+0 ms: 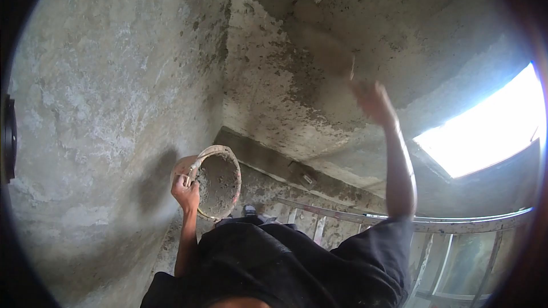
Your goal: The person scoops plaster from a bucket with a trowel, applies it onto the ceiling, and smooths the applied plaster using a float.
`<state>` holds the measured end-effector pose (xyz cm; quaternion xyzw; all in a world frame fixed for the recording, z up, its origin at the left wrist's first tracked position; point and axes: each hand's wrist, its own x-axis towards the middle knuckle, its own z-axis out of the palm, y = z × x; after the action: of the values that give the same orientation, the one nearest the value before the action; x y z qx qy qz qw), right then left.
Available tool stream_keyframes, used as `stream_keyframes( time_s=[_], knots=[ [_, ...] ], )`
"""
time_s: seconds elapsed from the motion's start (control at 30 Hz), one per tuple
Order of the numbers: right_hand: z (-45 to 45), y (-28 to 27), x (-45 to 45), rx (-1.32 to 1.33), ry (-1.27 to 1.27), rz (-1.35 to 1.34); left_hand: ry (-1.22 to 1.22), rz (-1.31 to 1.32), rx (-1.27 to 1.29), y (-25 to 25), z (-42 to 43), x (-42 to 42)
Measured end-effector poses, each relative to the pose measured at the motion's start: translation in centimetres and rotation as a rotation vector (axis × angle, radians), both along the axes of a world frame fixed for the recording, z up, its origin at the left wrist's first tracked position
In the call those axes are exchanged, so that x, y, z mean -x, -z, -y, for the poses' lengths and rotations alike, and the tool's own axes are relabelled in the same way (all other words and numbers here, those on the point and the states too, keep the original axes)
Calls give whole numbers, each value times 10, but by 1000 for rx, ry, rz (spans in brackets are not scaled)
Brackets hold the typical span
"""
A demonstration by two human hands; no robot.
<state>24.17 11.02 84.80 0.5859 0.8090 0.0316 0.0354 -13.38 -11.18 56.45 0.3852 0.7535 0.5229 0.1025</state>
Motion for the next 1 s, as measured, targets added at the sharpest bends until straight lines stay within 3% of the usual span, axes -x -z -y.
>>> stream_keyframes(
  time_s=[0.03,0.1,0.17,0.23,0.37,0.43,0.57,0.63,0.7,0.83,0.97,1.0],
  knots=[
    [18,16,8,98,39,0,-5,-9,6,0,-2,0],
    [62,37,45,509,408,-424,59,-42,-17,4,-5,1],
    [91,134,31,331,-20,-482,91,-59,-86,-3,-10,1],
    [113,186,58,723,-48,-461,96,-42,-25,-8,-12,1],
    [165,274,107,508,-229,-372,147,-123,17,-36,-15,-3],
    [179,324,116,115,-408,-332,194,-113,51,-43,-19,-3],
    [178,300,154,275,-263,-229,266,-53,-9,-58,-29,-16],
    [185,294,158,350,-369,-276,305,-85,-7,-69,-33,-23],
    [195,287,154,416,-312,-276,281,-136,-27,-79,-40,-29],
    [215,276,129,343,-345,-454,342,-107,-23,-70,-44,-31],
    [218,292,121,526,-392,-649,353,-105,12,-70,-45,-41],
    [211,308,122,518,-566,-673,361,-111,14,-69,-44,-41]
  ],
)
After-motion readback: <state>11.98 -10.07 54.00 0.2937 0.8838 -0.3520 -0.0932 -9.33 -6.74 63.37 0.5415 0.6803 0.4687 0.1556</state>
